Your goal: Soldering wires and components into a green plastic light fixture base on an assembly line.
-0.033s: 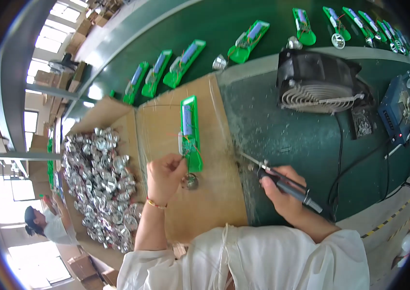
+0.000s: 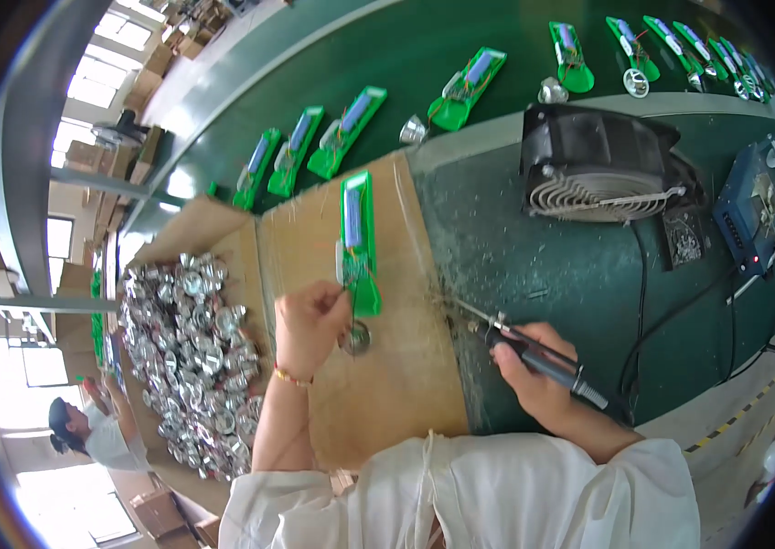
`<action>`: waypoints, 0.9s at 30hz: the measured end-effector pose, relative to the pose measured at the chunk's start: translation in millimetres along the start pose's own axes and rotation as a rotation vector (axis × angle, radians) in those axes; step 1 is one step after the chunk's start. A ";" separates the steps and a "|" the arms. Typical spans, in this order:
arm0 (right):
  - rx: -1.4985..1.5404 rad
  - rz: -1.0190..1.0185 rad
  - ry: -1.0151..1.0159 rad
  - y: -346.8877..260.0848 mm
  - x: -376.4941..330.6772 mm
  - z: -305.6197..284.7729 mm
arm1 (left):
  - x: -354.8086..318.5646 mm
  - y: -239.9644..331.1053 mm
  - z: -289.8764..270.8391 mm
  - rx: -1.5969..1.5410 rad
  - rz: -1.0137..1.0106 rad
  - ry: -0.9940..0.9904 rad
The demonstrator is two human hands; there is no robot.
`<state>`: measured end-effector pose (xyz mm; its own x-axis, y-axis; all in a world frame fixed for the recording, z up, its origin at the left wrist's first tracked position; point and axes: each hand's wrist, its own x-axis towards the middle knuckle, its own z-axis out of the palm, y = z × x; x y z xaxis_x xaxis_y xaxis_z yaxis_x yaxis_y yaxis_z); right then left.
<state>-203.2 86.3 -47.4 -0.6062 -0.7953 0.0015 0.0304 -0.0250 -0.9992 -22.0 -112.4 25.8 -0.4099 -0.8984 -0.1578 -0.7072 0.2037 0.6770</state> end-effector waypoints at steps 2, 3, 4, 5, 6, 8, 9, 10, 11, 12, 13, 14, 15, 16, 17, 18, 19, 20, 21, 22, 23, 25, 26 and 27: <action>0.010 0.075 0.003 -7.2 0.5 0.6 | 48.4 16.0 -1.0 0.118 0.162 0.057; -0.003 0.115 0.019 -4.6 -0.2 -1.0 | 76.8 28.2 3.5 0.167 0.207 0.054; -0.042 0.080 0.015 -0.6 -0.1 -1.8 | 103.2 39.7 6.8 0.207 0.285 0.076; -0.087 0.046 0.009 2.0 -0.4 -4.1 | 128.3 52.5 10.8 0.244 0.361 0.098; -0.134 0.017 -0.017 5.5 -0.5 -7.4 | 153.7 63.2 16.3 0.377 0.409 0.125; -0.100 -0.059 -0.045 -3.5 7.3 -5.1 | 192.7 84.7 22.9 0.502 0.420 0.126; -0.068 -0.151 -0.071 -8.4 10.9 -3.7 | 213.5 87.7 28.4 0.538 0.494 0.176; -0.025 -0.133 -0.060 -8.1 10.7 -2.7 | 230.8 91.9 35.0 0.530 0.454 0.173; -0.028 -0.126 -0.060 -6.6 10.3 -1.0 | 243.0 95.8 38.7 0.523 0.413 0.175; -0.025 -0.148 -0.039 -2.7 11.7 -0.8 | 253.4 95.8 45.2 0.483 0.373 0.123; -0.020 -0.172 -0.020 0.2 14.0 -0.3 | 258.5 92.6 47.1 0.434 0.405 0.155; -0.016 -0.167 0.001 -1.5 18.4 0.5 | 261.6 89.6 44.5 0.386 0.436 0.190; -0.011 -0.152 -0.003 2.3 17.0 1.0 | 260.0 82.0 35.0 0.320 0.436 0.248; -0.007 -0.176 -0.002 3.2 15.4 -0.2 | 253.7 81.2 26.4 0.236 0.458 0.283; -0.002 -0.201 -0.003 3.7 12.9 -1.0 | 249.8 71.3 18.8 0.297 0.585 0.317; 0.001 -0.201 -0.008 4.5 11.6 0.7 | 244.2 56.9 6.4 0.368 0.702 0.368; 0.003 -0.191 -0.015 4.0 11.6 0.6 | 239.8 44.2 0.2 0.338 0.680 0.231; 0.006 -0.182 -0.025 3.4 10.6 1.0 | 236.2 27.3 -1.1 0.309 0.653 0.097; 0.010 -0.193 -0.046 0.0 10.1 1.8 | 232.7 3.6 -0.7 0.361 0.679 0.004; 0.023 -0.135 -0.066 -3.5 10.4 0.9 | 220.1 2.8 1.1 0.368 0.625 -0.056; 0.037 -0.075 -0.092 -6.6 10.2 0.4 | 206.9 3.7 -0.2 0.352 0.556 -0.055; 0.041 0.052 -0.076 -2.8 3.1 -4.7 | 178.3 1.8 0.1 0.310 0.494 -0.031; 0.011 0.117 -0.076 -1.5 1.3 -5.3 | 156.7 -1.5 3.1 0.295 0.469 -0.023; 0.066 0.166 -0.071 -8.8 2.8 -1.7 | 129.4 -4.3 7.4 0.284 0.436 -0.010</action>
<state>-206.6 85.4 -38.6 -0.5309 -0.8326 -0.1577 0.1788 0.0719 -0.9813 -76.3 -226.6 -2.8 -0.7057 -0.7030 0.0876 -0.5973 0.6569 0.4602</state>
